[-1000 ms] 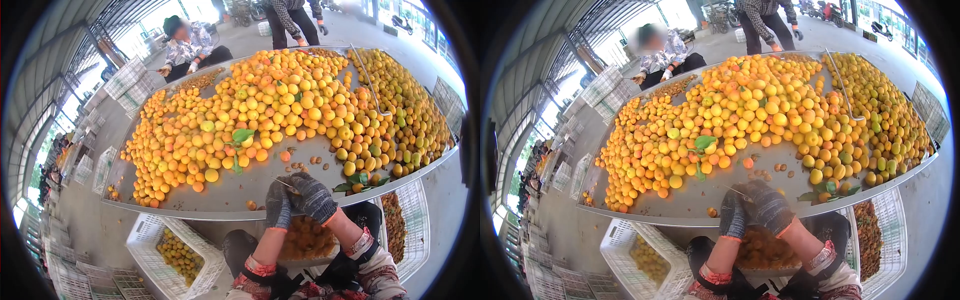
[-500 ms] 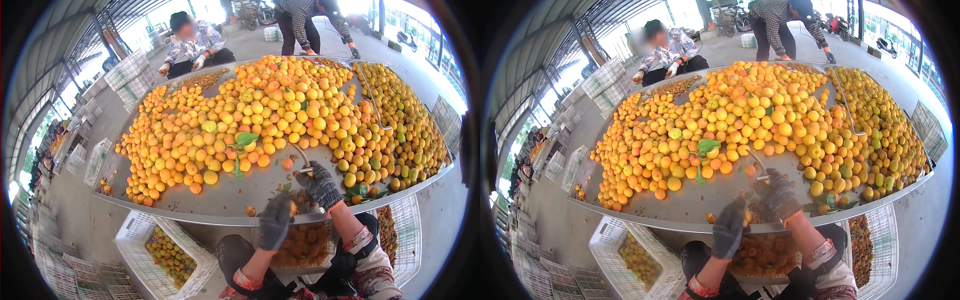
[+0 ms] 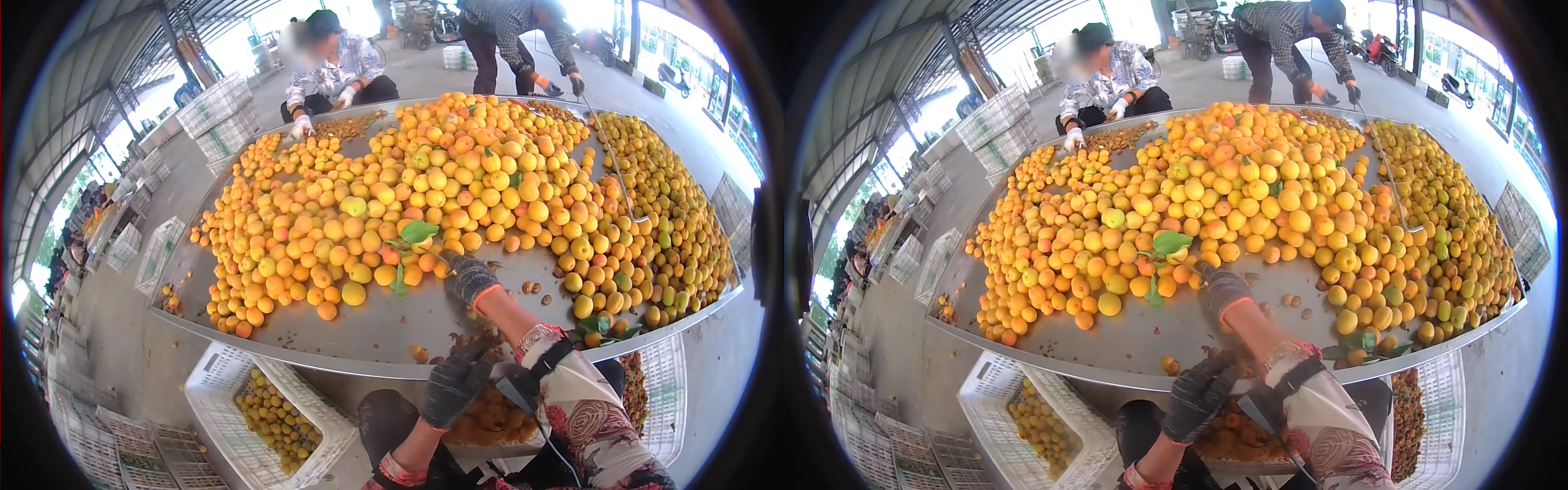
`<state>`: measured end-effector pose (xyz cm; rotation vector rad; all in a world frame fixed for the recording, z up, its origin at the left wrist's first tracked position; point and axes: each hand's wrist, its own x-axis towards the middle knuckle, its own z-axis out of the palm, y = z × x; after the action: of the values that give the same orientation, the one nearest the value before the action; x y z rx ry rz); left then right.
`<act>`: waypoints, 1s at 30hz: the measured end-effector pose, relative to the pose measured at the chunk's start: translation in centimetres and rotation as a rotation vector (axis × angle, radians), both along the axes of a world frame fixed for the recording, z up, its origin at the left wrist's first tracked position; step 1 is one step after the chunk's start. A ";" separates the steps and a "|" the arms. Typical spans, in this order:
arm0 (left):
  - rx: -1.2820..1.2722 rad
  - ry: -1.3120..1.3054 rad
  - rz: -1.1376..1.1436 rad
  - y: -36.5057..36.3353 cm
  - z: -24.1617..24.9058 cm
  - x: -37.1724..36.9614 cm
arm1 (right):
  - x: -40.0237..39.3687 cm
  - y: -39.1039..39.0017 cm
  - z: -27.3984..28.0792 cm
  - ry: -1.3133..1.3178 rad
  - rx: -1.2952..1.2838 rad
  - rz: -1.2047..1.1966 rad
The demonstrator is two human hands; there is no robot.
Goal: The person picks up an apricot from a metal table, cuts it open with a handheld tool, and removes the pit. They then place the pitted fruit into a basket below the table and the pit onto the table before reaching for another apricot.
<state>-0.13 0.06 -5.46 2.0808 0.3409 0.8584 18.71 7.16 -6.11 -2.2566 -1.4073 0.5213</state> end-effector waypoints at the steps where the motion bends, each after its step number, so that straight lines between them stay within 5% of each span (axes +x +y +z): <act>1: -0.001 0.002 0.002 0.0 0.0 0.0 | -0.2 0.1 0.0 0.013 -0.003 -0.037; 6: -0.124 -0.020 0.040 -0.1 -0.2 0.3 | 1.5 0.3 -4.3 -0.238 0.178 0.051; 8: -0.202 -0.064 0.037 0.2 -1.5 0.2 | 1.6 -1.4 -2.2 0.043 0.215 0.026; 10: -0.756 -0.162 0.060 -0.2 -1.1 0.5 | 0.4 -3.4 1.7 0.013 0.159 0.048; 16: -1.064 -0.304 0.241 0.0 2.2 0.6 | -2.9 -9.7 7.7 0.437 0.114 0.123; 18: -1.235 -0.165 0.304 0.4 2.3 0.7 | -3.3 -11.6 6.2 0.469 0.309 0.257; 20: -1.213 -0.022 0.293 0.4 1.3 0.4 | -4.1 -12.7 5.3 0.028 0.482 0.399; 25: -1.334 -0.347 0.150 -1.3 1.1 0.0 | -4.3 -14.8 5.4 0.332 0.500 0.329; 30: -1.565 -0.660 -0.127 -1.1 0.2 -0.4 | -4.2 -17.3 6.3 0.244 0.269 0.080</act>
<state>-0.54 -1.03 -5.26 0.3400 0.3248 0.7222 14.53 -10.17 0.19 -1.8644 -1.3574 0.5731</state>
